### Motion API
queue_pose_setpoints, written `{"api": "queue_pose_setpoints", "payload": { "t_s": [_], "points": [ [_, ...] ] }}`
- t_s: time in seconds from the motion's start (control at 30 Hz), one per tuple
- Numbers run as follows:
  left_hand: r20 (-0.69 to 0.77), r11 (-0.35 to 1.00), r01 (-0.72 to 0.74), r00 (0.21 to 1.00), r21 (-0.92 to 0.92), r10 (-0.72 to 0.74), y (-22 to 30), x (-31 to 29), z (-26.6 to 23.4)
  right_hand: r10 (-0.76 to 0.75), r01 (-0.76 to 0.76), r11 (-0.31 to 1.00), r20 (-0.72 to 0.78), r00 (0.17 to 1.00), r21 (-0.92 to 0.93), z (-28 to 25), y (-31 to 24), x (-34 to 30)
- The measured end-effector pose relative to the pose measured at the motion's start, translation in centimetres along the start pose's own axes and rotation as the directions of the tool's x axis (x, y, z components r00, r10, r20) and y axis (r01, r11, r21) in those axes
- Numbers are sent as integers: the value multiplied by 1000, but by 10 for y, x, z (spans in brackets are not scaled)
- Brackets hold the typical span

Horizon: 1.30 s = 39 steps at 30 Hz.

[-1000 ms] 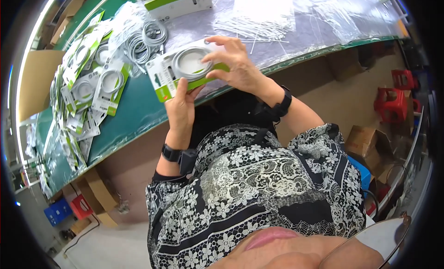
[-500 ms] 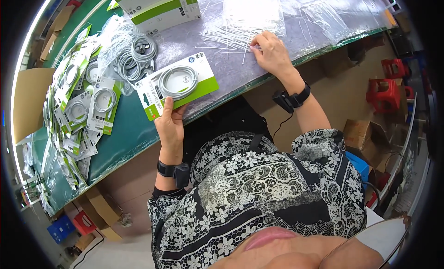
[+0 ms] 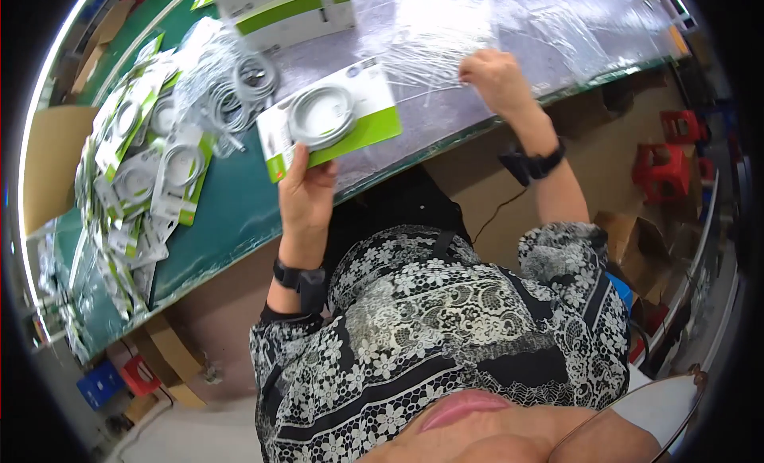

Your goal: The person packages a cable by placing it onto a cardboard backing and threading two plastic ties through the holes to secure it. They then pick up another cable and backing to repeat the process.

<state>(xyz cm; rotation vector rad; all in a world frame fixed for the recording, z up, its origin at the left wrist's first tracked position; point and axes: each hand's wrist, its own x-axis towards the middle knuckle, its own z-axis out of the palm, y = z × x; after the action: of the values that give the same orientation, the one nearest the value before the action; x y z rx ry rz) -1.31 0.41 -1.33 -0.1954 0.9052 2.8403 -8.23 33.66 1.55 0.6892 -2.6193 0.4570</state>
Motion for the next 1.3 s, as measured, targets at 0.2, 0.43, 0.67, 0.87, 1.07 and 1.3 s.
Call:
{"api": "queue_pose_setpoints", "payload": {
  "t_s": [0.2, 0.43, 0.67, 0.87, 1.07, 1.3],
  "points": [
    [92, 978, 92, 993, -186, -76, -2, 0, 34, 72, -47, 958, -79, 994, 284, -42, -71, 5],
    [335, 647, 428, 903, -631, -270, -2, -2, 44, 132, 5, 787, -176, 976, 617, -13, -146, 10],
    [398, 286, 478, 869, -830, -295, 7, -5, 51, 93, 82, 861, -313, 945, 502, -3, -168, 23],
    [391, 278, 465, 876, -840, -284, 9, -6, 54, 28, 157, 889, -394, 919, 430, 2, -170, 28],
    [393, 270, 470, 872, -840, -293, 8, -9, 56, 25, 157, 892, -393, 919, 423, 4, -170, 30],
    [364, 338, 444, 890, -830, -276, 0, -10, 54, 58, 108, 892, -349, 935, 440, 4, -174, 31]
  ]
}}
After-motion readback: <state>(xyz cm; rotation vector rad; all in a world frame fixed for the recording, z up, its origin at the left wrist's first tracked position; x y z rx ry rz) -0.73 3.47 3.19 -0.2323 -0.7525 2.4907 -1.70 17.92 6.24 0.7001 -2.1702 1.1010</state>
